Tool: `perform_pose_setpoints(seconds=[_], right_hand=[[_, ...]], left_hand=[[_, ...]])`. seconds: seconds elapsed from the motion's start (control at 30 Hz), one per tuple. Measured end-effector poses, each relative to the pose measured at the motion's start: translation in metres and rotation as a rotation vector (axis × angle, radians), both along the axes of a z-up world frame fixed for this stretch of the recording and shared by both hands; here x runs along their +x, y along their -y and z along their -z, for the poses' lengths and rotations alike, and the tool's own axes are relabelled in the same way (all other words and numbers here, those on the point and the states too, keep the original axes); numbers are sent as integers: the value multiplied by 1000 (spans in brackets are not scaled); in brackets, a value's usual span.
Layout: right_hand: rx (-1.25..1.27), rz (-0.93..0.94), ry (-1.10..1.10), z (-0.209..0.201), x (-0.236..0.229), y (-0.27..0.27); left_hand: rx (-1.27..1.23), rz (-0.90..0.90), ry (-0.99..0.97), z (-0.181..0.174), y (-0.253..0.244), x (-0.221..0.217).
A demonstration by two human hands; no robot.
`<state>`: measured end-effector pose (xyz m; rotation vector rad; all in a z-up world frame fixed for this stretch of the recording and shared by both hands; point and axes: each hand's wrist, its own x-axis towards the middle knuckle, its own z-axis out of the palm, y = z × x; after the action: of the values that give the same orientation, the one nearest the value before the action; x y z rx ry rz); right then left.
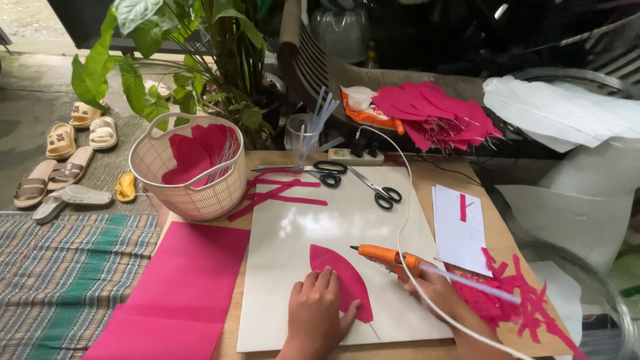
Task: Assembling decorative fabric leaves by gluing wire stems to fabric cutouts and trimming them to shape.
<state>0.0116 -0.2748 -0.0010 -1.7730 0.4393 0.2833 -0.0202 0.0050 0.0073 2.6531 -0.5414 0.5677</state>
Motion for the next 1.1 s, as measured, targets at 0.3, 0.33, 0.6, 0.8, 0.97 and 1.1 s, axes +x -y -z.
perform_pose_setpoints(seconds=[0.3,0.33,0.6,0.8,0.97,1.1], right_hand=[[847,180,-144,-31,-29,-28],[847,172,-132,-21,-26,-15],[486,378,285,-15,-36,90],[-808,80,234,-68,-37,102],[-1068,-78,161,-28,-16,141],[-1244,-187,-45,-27,-5,146]], left_hand=[[53,38,-148,13,3,11],[52,35,-135,15,4,12],[59,23,-160,18,3,13],[52,28,-189,-6,0,6],[39,34,-181,4,1,8],[54,45,-200,9,2,12]])
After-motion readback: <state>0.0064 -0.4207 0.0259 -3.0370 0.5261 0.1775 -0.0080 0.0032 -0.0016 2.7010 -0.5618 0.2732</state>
